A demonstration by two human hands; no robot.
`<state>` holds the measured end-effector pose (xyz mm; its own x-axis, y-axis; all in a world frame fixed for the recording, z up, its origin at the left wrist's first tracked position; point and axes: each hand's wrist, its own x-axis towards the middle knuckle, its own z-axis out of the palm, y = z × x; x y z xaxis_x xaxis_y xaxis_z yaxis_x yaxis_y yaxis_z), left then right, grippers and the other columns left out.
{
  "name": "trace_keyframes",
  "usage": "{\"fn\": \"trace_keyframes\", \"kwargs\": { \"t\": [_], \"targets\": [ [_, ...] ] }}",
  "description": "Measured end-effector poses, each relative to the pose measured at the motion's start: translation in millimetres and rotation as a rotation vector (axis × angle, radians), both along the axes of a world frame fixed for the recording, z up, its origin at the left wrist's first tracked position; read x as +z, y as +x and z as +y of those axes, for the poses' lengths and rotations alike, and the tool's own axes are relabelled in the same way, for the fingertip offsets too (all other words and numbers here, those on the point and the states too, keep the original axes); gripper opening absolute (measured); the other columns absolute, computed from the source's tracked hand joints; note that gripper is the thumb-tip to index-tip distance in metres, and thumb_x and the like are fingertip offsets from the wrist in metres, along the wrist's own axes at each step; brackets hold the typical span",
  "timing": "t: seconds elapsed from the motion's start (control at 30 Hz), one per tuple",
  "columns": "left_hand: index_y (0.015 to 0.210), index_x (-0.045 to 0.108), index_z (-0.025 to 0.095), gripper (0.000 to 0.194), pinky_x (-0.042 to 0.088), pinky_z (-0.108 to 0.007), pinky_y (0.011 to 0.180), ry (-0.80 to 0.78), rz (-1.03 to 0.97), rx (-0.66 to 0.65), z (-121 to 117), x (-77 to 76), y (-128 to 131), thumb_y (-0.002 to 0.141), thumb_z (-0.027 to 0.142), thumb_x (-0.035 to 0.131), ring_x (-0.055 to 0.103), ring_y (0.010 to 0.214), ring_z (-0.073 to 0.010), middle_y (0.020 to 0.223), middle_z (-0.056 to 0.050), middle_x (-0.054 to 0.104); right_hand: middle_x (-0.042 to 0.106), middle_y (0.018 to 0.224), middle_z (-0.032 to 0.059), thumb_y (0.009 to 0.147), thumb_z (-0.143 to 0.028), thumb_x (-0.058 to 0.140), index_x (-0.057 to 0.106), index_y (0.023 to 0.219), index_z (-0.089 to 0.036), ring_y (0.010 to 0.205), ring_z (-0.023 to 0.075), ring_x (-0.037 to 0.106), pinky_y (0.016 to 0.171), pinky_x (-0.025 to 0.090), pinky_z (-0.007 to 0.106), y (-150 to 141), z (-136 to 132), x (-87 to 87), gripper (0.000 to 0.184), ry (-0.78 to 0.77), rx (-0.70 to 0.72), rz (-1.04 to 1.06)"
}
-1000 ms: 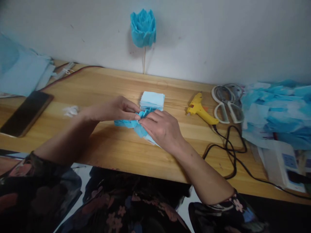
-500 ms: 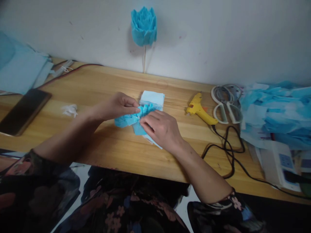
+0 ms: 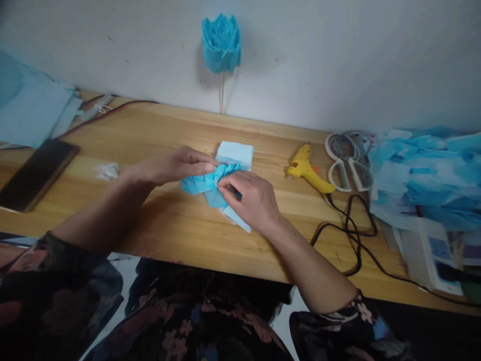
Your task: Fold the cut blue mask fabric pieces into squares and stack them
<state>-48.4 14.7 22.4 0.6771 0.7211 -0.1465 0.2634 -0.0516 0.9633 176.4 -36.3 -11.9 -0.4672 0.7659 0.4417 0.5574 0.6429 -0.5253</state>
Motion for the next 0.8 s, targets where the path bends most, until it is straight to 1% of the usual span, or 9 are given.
{"fn": "trace_keyframes", "kwargs": {
  "t": [0.1,0.17,0.3,0.4,0.5,0.63,0.73,0.8],
  "targets": [
    [0.104,0.080,0.021,0.031,0.050,-0.026,0.079,0.085,0.034,-0.043,1.8,2.9,0.7,0.078,0.037,0.077,0.065,0.085,-0.0184,0.093,-0.002,0.075,0.072,0.076,0.0002,0.092,-0.020,0.062,0.069,0.083,-0.023,0.070,0.0149,0.064,0.068,0.048,0.031,0.0,0.5,-0.8,0.011,-0.023,-0.017,0.007],
    [0.104,0.081,0.020,0.031,0.049,-0.026,0.078,0.120,0.048,-0.041,3.3,3.4,1.2,0.075,0.030,0.078,0.064,0.083,-0.0180,0.091,-0.002,0.075,0.072,0.076,0.0002,0.092,-0.020,0.062,0.069,0.083,-0.023,0.071,0.0152,0.064,0.069,0.049,0.031,-0.3,0.2,-0.2,0.011,-0.048,-0.031,0.010],
    [0.099,0.082,0.016,0.026,0.047,-0.025,0.075,0.114,0.042,-0.015,3.8,3.2,2.1,0.075,0.022,0.075,0.063,0.077,-0.0165,0.083,-0.002,0.073,0.071,0.075,-0.0002,0.092,-0.020,0.062,0.068,0.082,-0.023,0.071,0.0151,0.063,0.069,0.049,0.031,-0.8,-0.4,1.5,0.012,-0.081,-0.036,0.016],
    [0.092,0.082,0.016,0.021,0.048,-0.025,0.072,0.100,0.040,-0.011,2.0,4.2,3.3,0.074,0.020,0.073,0.063,0.074,-0.0157,0.080,-0.001,0.073,0.070,0.074,-0.0008,0.091,-0.020,0.062,0.067,0.081,-0.023,0.069,0.0143,0.062,0.068,0.047,0.030,-0.5,-0.4,2.5,0.012,-0.100,-0.030,0.011],
    [0.088,0.082,0.018,0.018,0.050,-0.024,0.069,0.070,0.027,-0.003,1.1,4.8,3.4,0.072,0.022,0.073,0.063,0.072,-0.0148,0.077,0.001,0.073,0.070,0.073,-0.0014,0.090,-0.021,0.063,0.067,0.080,-0.022,0.067,0.0135,0.061,0.065,0.046,0.028,-0.1,-0.3,4.2,0.010,-0.133,-0.021,0.031],
    [0.090,0.082,0.019,0.020,0.053,-0.025,0.068,0.001,0.000,-0.008,4.3,2.8,-2.4,0.073,0.026,0.073,0.065,0.071,-0.0154,0.075,0.001,0.074,0.068,0.070,-0.0021,0.089,-0.020,0.064,0.066,0.078,-0.022,0.065,0.0125,0.060,0.062,0.045,0.026,1.0,-0.4,9.2,0.012,-0.201,-0.022,0.074],
    [0.093,0.081,0.016,0.022,0.054,-0.027,0.068,-0.032,-0.030,0.045,8.0,1.4,-9.2,0.075,0.025,0.073,0.068,0.071,-0.0171,0.076,-0.003,0.075,0.069,0.071,-0.0018,0.089,-0.021,0.064,0.067,0.077,-0.021,0.064,0.0121,0.060,0.063,0.046,0.026,3.3,-0.3,14.3,0.012,-0.239,-0.001,0.106],
    [0.097,0.081,0.016,0.024,0.056,-0.028,0.070,-0.046,-0.052,0.075,9.6,0.7,-12.1,0.075,0.023,0.073,0.070,0.073,-0.0179,0.079,-0.004,0.077,0.071,0.073,-0.0014,0.091,-0.024,0.065,0.068,0.079,-0.022,0.065,0.0120,0.061,0.064,0.047,0.027,5.1,-0.1,16.6,0.012,-0.254,0.038,0.120]
  ]
}}
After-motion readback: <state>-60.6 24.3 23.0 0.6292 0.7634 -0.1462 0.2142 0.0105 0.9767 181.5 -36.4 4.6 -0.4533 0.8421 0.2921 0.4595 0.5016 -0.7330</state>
